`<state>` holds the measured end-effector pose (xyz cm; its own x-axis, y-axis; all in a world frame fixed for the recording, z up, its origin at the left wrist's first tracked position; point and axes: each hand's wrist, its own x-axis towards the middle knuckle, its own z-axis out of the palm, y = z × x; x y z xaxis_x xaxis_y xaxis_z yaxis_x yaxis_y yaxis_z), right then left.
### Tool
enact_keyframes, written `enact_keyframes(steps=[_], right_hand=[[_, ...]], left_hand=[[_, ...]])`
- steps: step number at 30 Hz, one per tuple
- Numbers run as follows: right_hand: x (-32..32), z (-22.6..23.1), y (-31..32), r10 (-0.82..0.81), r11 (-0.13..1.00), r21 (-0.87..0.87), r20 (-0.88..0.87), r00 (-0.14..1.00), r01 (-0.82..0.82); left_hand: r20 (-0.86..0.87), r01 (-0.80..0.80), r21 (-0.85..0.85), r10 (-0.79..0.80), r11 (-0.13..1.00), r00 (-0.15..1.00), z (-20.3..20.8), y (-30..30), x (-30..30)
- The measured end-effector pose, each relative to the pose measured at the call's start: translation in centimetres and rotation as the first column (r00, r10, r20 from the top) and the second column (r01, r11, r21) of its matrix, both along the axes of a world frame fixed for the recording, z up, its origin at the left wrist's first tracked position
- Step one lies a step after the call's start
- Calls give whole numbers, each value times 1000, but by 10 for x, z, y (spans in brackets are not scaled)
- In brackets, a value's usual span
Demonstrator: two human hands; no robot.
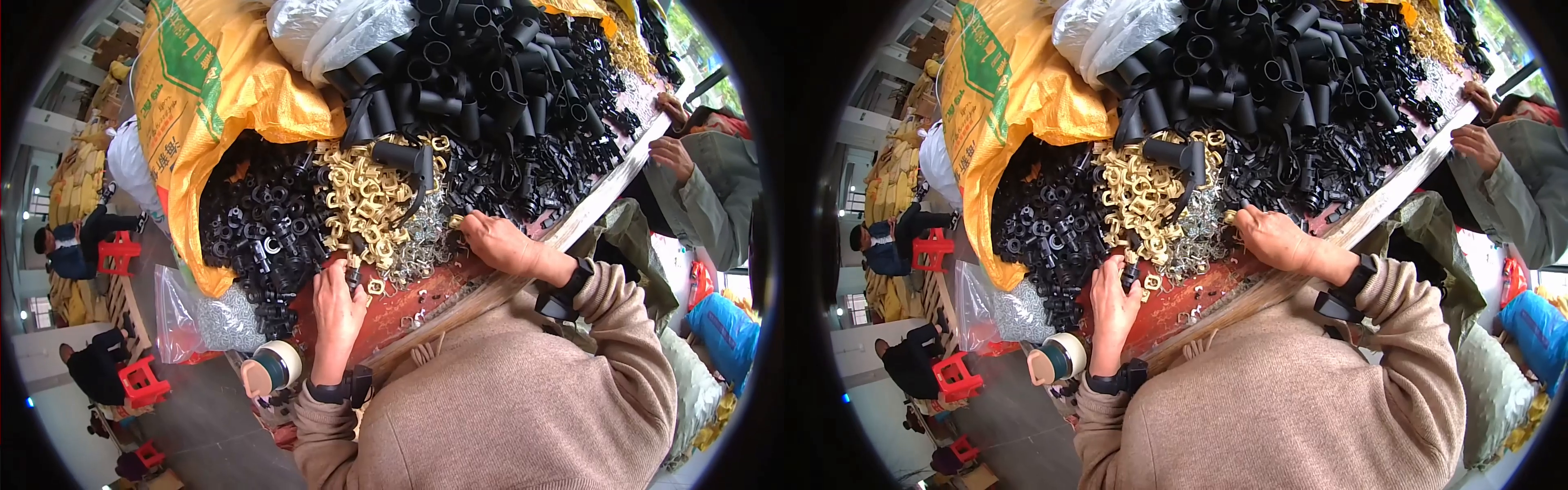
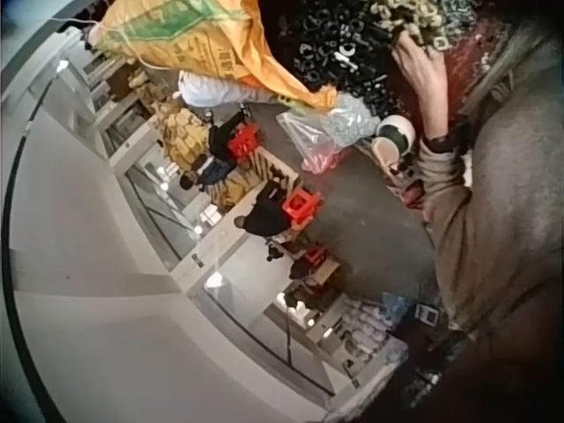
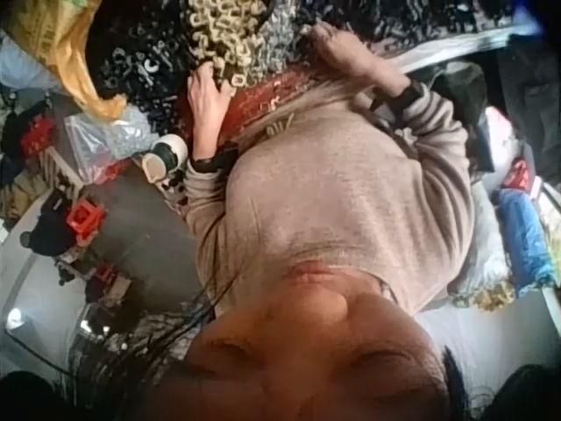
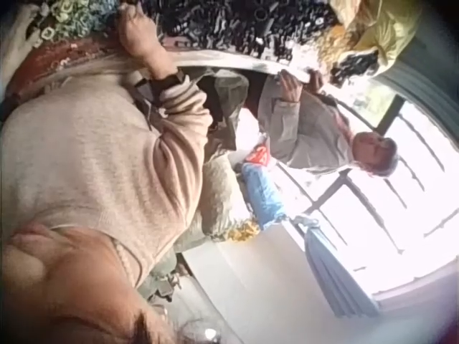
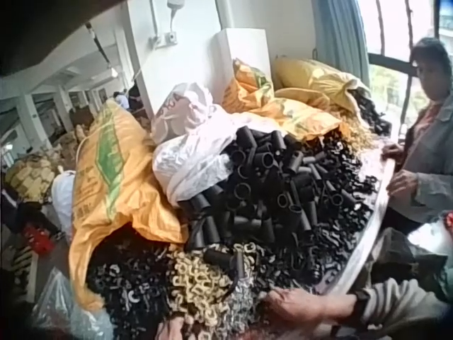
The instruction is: Assembling small black plastic components with metallic pins or rings at a factory workstation.
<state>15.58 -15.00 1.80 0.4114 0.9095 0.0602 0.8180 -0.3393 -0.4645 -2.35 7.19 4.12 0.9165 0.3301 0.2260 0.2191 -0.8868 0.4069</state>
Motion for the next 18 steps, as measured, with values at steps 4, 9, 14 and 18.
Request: enact_keyframes(steps=[4,9,14,18], right_hand=[[4,6,-3,7,987,159,-256,967,35],[5,14,-3,50,975,222,-310,949,21],[2,22,2,86,978,209,-323,943,-18],[3,22,3,96,975,222,-337,937,-20]], left_hand=[[-62,-99,-219,87,971,994,1,3,-4],[-58,-39,-995,223,-90,973,-2,13,-3],[-6,90,-849,180,-521,984,0,18,6],[-18,68,-863,166,-500,986,-7,8,13]])
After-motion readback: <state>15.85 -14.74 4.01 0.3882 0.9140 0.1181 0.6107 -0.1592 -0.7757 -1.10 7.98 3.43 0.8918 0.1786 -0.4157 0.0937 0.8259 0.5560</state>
